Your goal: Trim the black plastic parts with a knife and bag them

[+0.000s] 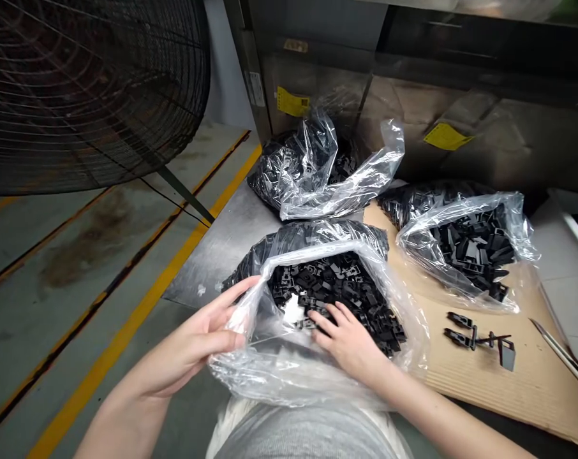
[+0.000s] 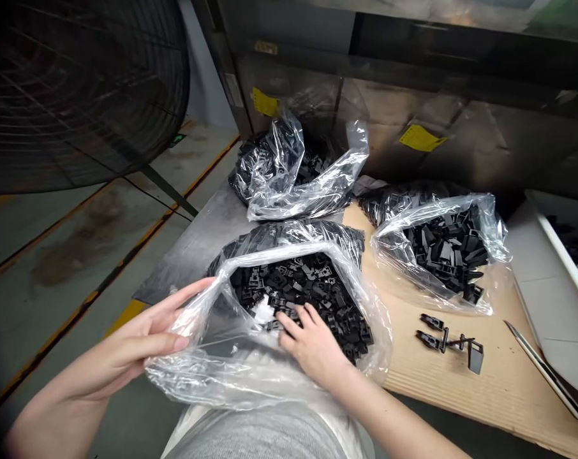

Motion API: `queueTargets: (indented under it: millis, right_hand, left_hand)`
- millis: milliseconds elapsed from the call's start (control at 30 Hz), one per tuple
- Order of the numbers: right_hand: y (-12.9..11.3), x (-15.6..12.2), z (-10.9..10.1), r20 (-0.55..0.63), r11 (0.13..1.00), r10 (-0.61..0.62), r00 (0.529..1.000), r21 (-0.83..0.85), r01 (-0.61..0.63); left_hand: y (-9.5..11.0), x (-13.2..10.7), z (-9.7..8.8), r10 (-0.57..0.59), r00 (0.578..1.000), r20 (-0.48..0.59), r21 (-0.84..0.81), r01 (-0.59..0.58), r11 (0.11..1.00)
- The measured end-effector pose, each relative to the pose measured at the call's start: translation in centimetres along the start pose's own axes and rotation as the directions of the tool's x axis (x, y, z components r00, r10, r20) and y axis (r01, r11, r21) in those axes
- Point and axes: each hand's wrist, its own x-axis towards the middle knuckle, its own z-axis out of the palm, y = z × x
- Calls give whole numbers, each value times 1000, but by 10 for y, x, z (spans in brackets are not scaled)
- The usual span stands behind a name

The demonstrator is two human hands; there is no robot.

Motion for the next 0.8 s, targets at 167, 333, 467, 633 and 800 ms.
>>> queueTargets:
  millis: [167, 333, 467, 633, 800]
  right_hand:
    - [11, -19, -5, -51, 984, 176, 983, -15, -177]
    - [26, -16, -15, -151, 921, 386, 910, 3, -390]
    - [35, -30, -27, -236, 852, 521, 820, 75, -519]
    - [17, -65, -34, -147, 645, 744, 651, 411, -644]
    - [14, -66, -21, -98, 530, 806, 584, 558, -638]
  left_hand:
    - [-3, -4, -1, -4, 1000, 1, 48, 4, 999]
    - [-4, -5, 3, 0, 999, -44, 65, 3, 998]
    - [-6, -6, -6, 44, 989, -144, 305, 2, 952]
    - [15, -18, 12, 555, 761, -336, 786, -98, 610]
    - [20, 23, 85, 321, 910, 263, 554, -414, 722]
